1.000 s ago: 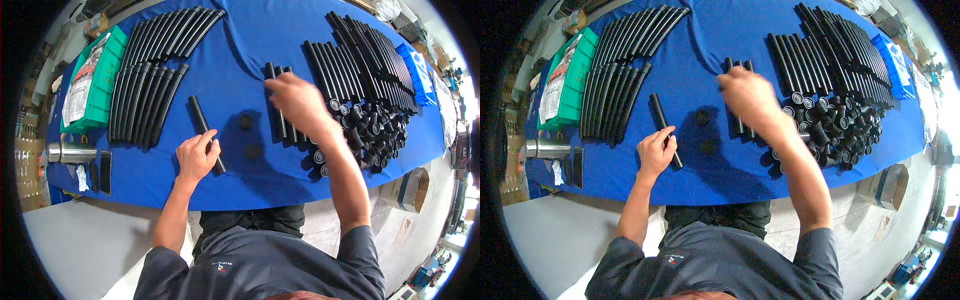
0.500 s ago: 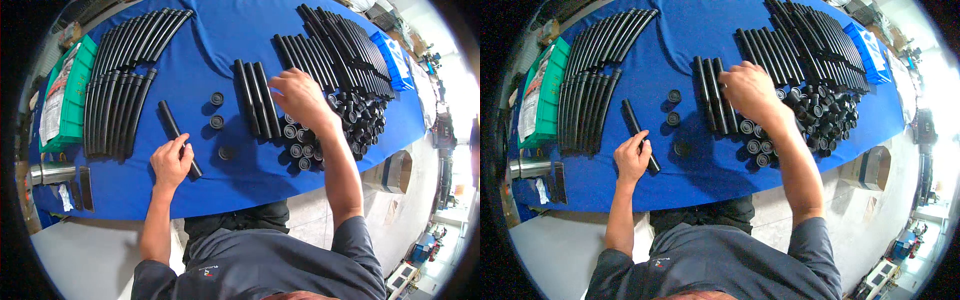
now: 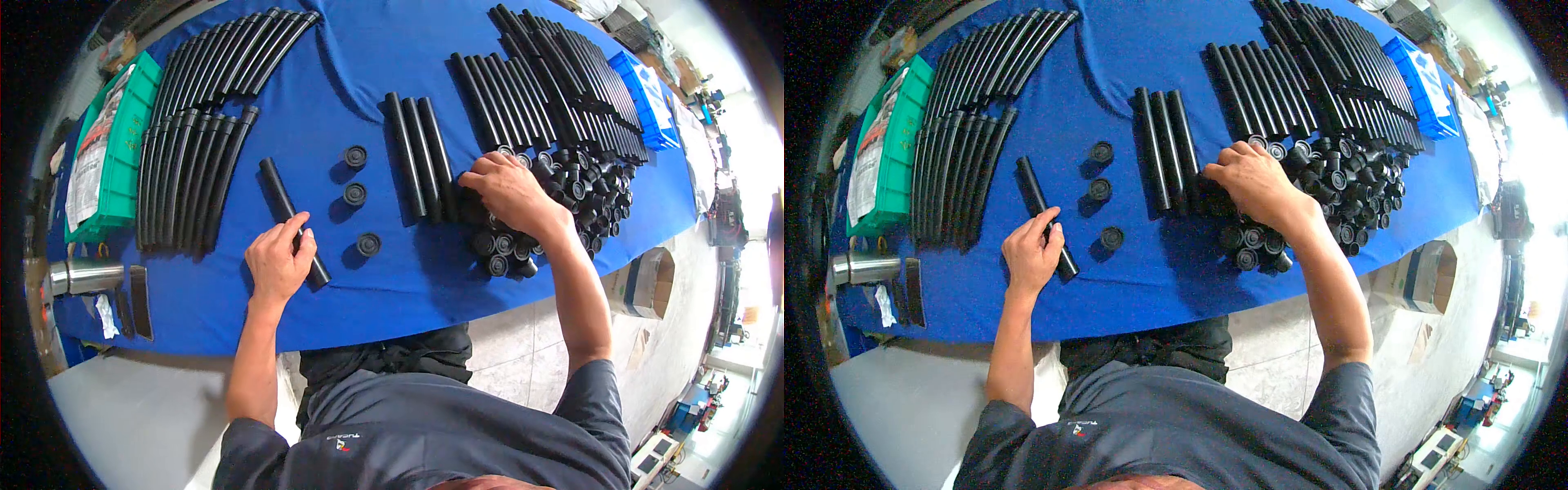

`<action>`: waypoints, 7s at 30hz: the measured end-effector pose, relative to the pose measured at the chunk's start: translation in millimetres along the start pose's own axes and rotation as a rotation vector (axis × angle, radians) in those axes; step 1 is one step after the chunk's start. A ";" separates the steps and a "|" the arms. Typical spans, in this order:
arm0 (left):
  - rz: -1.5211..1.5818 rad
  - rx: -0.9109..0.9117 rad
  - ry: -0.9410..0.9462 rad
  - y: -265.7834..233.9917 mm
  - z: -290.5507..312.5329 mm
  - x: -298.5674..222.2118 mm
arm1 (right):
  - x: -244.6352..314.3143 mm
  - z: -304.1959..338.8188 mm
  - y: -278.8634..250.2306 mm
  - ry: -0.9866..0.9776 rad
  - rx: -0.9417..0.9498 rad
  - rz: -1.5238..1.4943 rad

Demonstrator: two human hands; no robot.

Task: The person assembles black plastic tubes with circular plastic end caps by hand on a workstation.

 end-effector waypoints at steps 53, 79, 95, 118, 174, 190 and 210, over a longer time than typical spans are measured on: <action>0.002 0.007 0.006 2.6 -4.2 -3.5 | 99.5 -27.7 -37.4 -0.020 -0.291 -0.283; 0.012 0.016 0.014 0.8 -3.6 -4.4 | 1.8 71.9 -19.5 0.233 -0.156 0.086; 0.022 0.023 0.031 1.4 -5.5 -3.1 | -63.5 176.6 11.8 0.520 -0.746 -1.819; 0.009 0.016 0.033 1.6 -6.5 -3.9 | -82.2 101.2 -70.5 0.529 -0.555 -0.325; 0.016 0.012 0.044 0.0 -5.2 -4.5 | -132.0 36.2 -47.3 0.228 -0.055 -0.051; 0.040 0.024 0.006 0.9 -5.1 -5.0 | -111.1 25.8 -34.2 0.292 0.190 0.069; 0.035 -0.010 0.023 -1.4 -1.5 0.2 | -27.1 74.6 -85.3 0.186 -0.262 -1.082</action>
Point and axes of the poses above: each hand's wrist, its own z-axis away from the middle knuckle, its own y-axis out of the palm, x = y × z, the point moved 8 cm from there along -z, towards the middle knuckle, and after that the axes turned 4 degrees about y, right-handed, at the moved point
